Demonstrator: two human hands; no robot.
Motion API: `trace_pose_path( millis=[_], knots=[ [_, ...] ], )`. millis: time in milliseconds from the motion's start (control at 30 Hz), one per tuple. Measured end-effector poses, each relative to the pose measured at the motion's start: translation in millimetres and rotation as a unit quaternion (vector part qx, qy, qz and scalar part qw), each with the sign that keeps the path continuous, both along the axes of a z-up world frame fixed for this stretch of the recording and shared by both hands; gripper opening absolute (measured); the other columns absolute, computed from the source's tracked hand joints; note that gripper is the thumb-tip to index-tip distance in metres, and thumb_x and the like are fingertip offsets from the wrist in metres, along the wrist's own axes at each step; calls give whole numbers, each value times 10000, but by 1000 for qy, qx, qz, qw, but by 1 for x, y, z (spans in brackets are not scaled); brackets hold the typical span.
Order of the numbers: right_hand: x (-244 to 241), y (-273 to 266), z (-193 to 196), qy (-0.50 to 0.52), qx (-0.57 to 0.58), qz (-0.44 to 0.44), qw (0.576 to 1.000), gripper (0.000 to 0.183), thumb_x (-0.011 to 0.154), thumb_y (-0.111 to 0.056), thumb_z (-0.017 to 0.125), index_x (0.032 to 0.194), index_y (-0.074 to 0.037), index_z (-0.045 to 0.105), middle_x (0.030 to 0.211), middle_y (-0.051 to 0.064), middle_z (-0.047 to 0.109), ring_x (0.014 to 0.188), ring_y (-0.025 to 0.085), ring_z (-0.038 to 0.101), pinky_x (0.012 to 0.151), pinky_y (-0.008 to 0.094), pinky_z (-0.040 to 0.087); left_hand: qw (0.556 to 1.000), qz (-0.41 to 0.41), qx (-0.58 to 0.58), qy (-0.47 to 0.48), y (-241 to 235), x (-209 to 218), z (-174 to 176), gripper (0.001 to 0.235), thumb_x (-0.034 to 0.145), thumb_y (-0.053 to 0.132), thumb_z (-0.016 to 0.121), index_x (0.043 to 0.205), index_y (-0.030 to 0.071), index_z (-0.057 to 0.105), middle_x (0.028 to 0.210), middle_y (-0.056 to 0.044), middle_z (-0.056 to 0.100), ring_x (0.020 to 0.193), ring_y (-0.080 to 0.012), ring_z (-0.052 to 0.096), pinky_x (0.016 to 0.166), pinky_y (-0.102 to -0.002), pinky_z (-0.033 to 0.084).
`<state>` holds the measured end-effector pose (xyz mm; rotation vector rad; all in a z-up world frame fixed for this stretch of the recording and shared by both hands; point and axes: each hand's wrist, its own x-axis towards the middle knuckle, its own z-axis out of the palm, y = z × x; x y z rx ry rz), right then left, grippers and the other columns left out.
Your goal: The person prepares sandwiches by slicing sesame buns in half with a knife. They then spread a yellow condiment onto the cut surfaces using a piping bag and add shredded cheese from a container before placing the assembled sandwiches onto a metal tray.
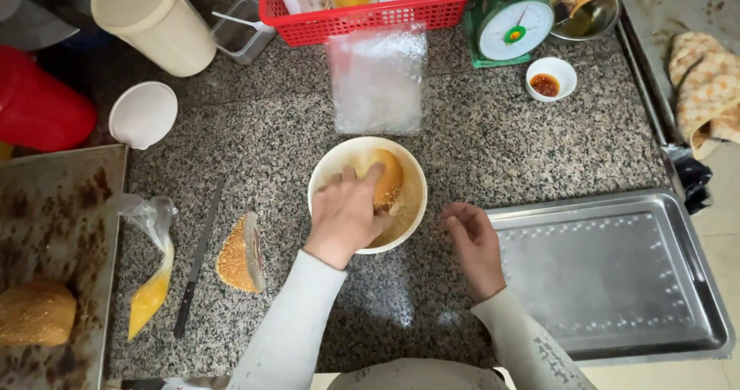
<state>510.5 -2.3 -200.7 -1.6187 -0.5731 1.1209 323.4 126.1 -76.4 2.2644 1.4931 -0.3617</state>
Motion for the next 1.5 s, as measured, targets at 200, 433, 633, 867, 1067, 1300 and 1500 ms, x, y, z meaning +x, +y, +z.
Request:
trace_pose_path(
  millis=[200,433,633,867,1067,1300,1500],
  knots=[
    [3,4,-24,-12,11,9,1000,347,1143,-145,686,1458,-2,659,1300,198,732,1268,327,728,1016,476,609,999,-20,33,-12,-6,3,-28,859,912,372,847,1701,229,539,1289,-228,684,1256,-456,694,1005,-592,573],
    [2,10,-4,-7,-3,10,1000,369,1140,-161,681,1478,-14,669,1325,172,738,1297,301,714,1051,465,598,999,-27,23,-25,1,1,-61,865,901,392,823,1706,263,532,1301,-201,670,1278,-450,678,1018,-593,567],
    [5,14,-7,3,6,-13,1000,335,1155,-143,667,1456,3,678,1310,194,731,1313,347,719,1060,502,593,998,-5,24,-64,-7,1,10,829,947,293,809,1723,187,536,1325,-258,684,1298,-481,676,1041,-601,552],
    [3,22,18,-1,42,-42,998,283,1153,-134,679,1401,5,689,1269,147,699,1322,322,706,1052,469,576,998,6,2,-60,-15,-17,14,891,889,436,746,1737,341,490,1376,-189,673,1246,-498,710,1000,-656,548],
    [16,49,41,-91,121,-21,988,248,1155,-128,689,1377,-17,691,1197,149,696,1203,282,679,999,464,569,810,149,-91,-560,-18,-85,27,1110,762,-168,657,1777,-72,218,1487,-496,585,1395,-726,556,1088,-786,540],
    [-28,82,118,-200,245,228,921,312,1040,-170,810,1338,-81,783,1159,144,823,1014,346,853,813,456,692,574,163,-183,-782,-12,-111,-12,1221,720,-167,506,1831,84,67,1849,-383,216,1675,-624,239,1311,-727,332],
    [-49,93,124,-253,329,304,858,272,1016,-136,815,1274,-56,791,1033,164,811,895,359,846,755,440,678,547,163,-216,-792,-19,-105,-10,1190,758,-151,540,1834,129,113,1879,-319,198,1715,-556,208,1355,-695,270]
  ],
)
